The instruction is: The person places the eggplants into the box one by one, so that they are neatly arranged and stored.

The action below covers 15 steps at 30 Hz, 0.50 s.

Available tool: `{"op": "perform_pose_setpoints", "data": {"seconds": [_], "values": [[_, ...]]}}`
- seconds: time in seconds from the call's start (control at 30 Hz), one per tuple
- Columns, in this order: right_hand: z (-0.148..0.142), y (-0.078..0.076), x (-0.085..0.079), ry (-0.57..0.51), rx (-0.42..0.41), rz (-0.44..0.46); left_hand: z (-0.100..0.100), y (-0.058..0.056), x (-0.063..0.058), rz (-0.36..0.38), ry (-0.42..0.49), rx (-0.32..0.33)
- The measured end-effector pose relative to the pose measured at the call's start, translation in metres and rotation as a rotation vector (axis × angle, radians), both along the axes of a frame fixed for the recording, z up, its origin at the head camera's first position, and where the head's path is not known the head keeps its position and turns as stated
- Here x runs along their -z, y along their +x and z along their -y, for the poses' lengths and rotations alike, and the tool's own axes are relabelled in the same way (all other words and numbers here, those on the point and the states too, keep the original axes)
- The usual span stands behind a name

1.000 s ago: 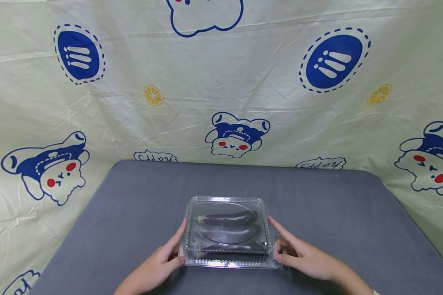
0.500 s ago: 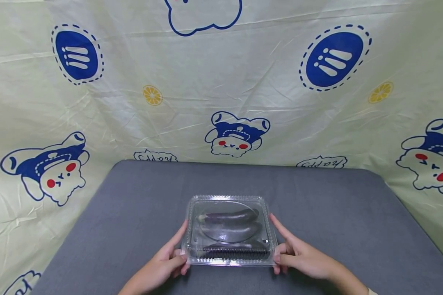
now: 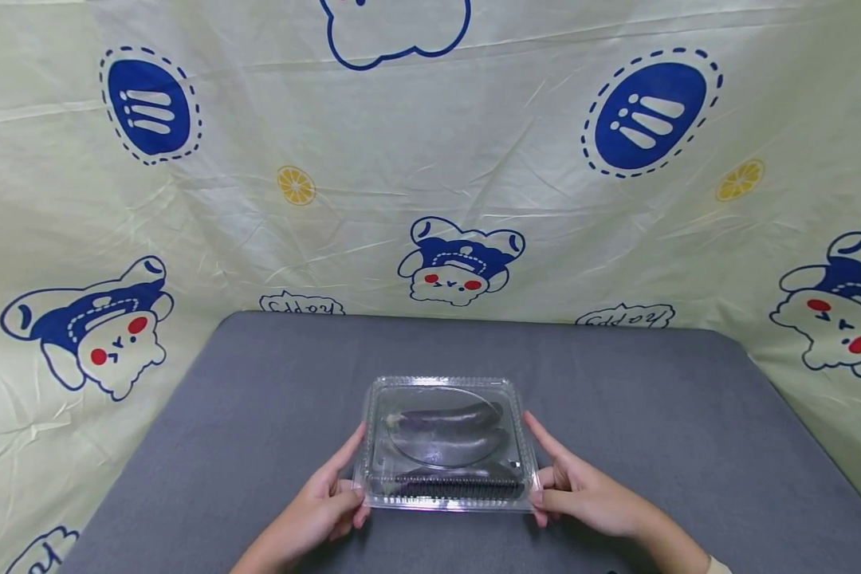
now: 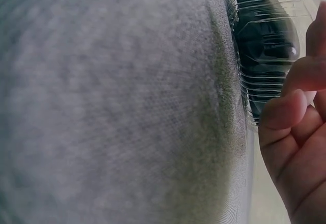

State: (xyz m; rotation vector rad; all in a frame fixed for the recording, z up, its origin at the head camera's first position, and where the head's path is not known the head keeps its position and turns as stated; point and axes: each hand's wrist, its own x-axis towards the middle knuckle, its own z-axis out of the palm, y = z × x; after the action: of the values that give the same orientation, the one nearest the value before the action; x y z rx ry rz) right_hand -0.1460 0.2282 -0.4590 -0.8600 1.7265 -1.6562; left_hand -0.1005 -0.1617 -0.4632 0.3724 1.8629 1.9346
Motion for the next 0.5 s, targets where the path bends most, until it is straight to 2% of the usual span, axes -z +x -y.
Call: {"op": "perform_pose_setpoints", "data": {"seconds": [0.27, 0.5], "values": [[-0.0008, -0.0029, 0.0030, -0.045, -0.014, 0.007, -0.0036, -0.0003, -0.0031, 0.055, 0.001, -0.037], [-0.0015, -0.0035, 0.0039, -0.044, -0.012, 0.021, -0.0053, 0.0000, -0.0024, 0.084, 0.018, -0.053]]}}
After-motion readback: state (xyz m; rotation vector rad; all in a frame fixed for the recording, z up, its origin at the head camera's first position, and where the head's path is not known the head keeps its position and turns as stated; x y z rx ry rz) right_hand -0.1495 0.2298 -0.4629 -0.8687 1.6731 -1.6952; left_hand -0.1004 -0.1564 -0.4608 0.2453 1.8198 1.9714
